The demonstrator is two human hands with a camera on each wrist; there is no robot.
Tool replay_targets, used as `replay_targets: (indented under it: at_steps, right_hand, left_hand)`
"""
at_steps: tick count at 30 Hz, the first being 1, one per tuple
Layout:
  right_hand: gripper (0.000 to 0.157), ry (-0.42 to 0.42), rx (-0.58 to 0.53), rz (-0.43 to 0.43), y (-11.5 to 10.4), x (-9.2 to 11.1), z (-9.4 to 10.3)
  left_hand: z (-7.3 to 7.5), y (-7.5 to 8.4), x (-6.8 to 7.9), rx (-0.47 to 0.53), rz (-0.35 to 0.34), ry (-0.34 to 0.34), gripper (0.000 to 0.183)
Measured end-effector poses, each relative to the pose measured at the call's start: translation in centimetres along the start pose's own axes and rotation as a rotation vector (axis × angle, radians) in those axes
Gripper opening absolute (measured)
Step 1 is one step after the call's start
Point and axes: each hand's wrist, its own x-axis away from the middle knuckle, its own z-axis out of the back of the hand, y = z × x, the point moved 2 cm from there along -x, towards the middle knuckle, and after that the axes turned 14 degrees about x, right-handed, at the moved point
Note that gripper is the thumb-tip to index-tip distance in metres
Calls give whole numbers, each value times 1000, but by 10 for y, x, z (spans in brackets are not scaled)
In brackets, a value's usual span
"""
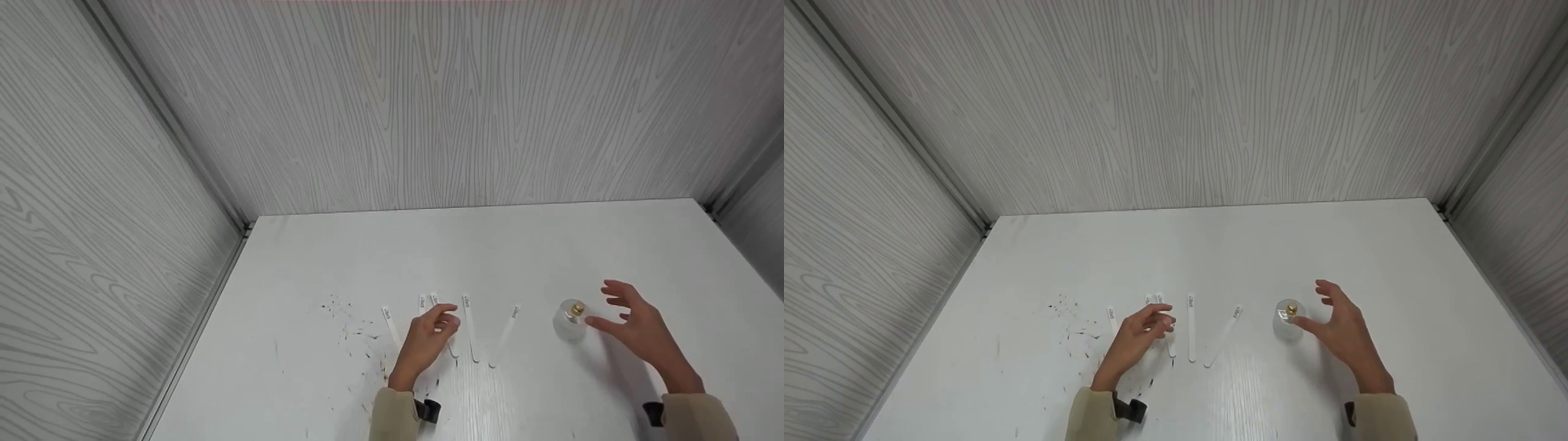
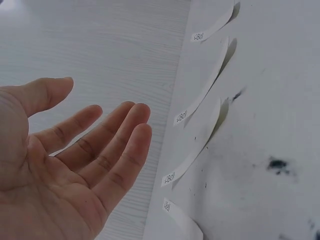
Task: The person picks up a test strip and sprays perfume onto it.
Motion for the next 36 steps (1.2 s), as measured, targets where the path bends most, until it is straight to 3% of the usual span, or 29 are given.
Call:
replay_targets:
  at_steps: [13, 21, 28, 36]
  right_hand:
    - [73, -29, -7, 0, 1, -1, -2]
    - [71, -12, 7, 28, -1, -4, -2]
    - [70, -11, -2, 29, -5, -9, -1]
    - [70, -29, -20, 24, -6, -10, -3]
  left_hand:
    - [-17, -7, 2, 56, 56, -43, 32]
    - [-27, -5, -4, 143, 76, -74, 28]
    - [-39, -6, -12, 146, 104, -79, 26]
    - [-49, -12, -16, 153, 184, -62, 23]
